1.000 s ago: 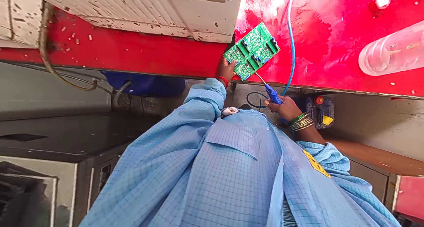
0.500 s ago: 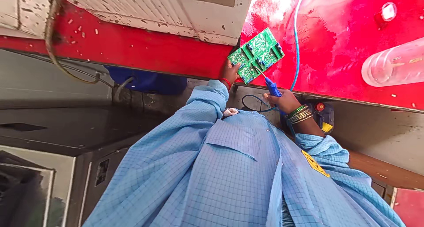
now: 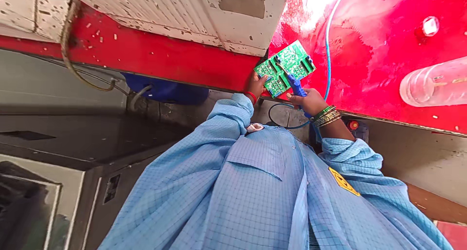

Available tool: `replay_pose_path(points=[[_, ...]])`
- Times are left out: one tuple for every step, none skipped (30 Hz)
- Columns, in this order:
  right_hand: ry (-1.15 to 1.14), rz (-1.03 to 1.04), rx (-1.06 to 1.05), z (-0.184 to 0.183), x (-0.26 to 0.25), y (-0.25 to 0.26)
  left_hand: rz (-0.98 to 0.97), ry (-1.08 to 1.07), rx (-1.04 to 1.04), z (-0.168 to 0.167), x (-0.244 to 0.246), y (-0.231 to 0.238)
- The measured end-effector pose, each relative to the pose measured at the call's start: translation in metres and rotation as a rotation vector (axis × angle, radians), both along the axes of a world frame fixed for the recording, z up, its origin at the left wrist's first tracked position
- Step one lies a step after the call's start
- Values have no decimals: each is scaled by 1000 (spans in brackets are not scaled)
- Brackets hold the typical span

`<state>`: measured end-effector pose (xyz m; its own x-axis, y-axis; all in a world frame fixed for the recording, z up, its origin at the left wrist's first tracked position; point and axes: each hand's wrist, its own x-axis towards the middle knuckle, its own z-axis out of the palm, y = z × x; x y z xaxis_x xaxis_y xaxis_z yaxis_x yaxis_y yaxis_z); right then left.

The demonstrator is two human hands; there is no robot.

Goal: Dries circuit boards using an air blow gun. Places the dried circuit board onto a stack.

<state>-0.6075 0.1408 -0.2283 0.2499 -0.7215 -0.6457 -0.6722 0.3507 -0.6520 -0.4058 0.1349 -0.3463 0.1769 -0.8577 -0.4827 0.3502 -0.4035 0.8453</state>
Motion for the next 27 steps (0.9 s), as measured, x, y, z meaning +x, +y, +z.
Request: replay_pose_path(points=[[1,3,-2,0,-3,3,2,-5,6,0,0,0],[1,4,-10,0,-8,7,3,-9,8,0,-1,-1],[4,3,-23,-1,-13,12,2,-9,9,1,-1,-1],[5,2,-26,-1,-19,16,-1,-10,11,4,-2,0],[4,-3,-32,-1,-25,21,-4,-10,14,7,-3,0],[3,-8,-37,0,-31,26,-4,-11,11,9,-4,1],[-2,-17,-44,1,-38,31,-4,-6,9,9,-4,1],[-7,-27,-56,2,-44,36,-1,-10,6,8,-5,1],[-13,-36,-61,4,-50,42,1,-18,2,7,-6,1],[-13,-42,-63,8,-56,48,8,-32,-9,6,-8,2],[-10,-42,-65,11,-60,54,11,-56,-28,6,-9,2],[-12,-45,-66,12,-66,59,11,-93,-62,6,-11,4],[-12,-52,-63,12,-71,65,3,-124,-107,7,-12,6],[-11,-64,-57,12,-76,71,-4,-150,-156,10,-14,8],[-8,-78,-51,13,-81,75,-13,-180,-203,14,-17,9],[-10,-89,-51,14,-84,78,-29,-228,-236,19,-19,10],[-23,-94,-54,14,-86,80,-58,-287,-246,27,-21,12],[-43,-95,-66,13,-86,80,-86,-345,-248,33,-22,14],[-66,-90,-88,12,-86,78,-105,-393,-248,38,-23,15],[-88,-86,-105,12,-84,75,-118,-432,-243,41,-25,15],[-106,-79,-121,14,-82,70,-128,-462,-234,44,-26,15],[-119,-69,-135,17,-80,63,-137,-477,-219,46,-27,14],[-133,-55,-157,21,-78,56,-142,-491,-206,48,-27,14],[-156,-40,-179,25,-77,50,-135,-508,-198,47,-28,15],[-178,-24,-200,28,-76,45,-126,-518,-186,47,-29,17],[-194,-8,-215,32,-76,41,-117,-524,-171,48,-31,19],[-208,9,-224,36,-76,39,-108,-532,-164,50,-33,22]])
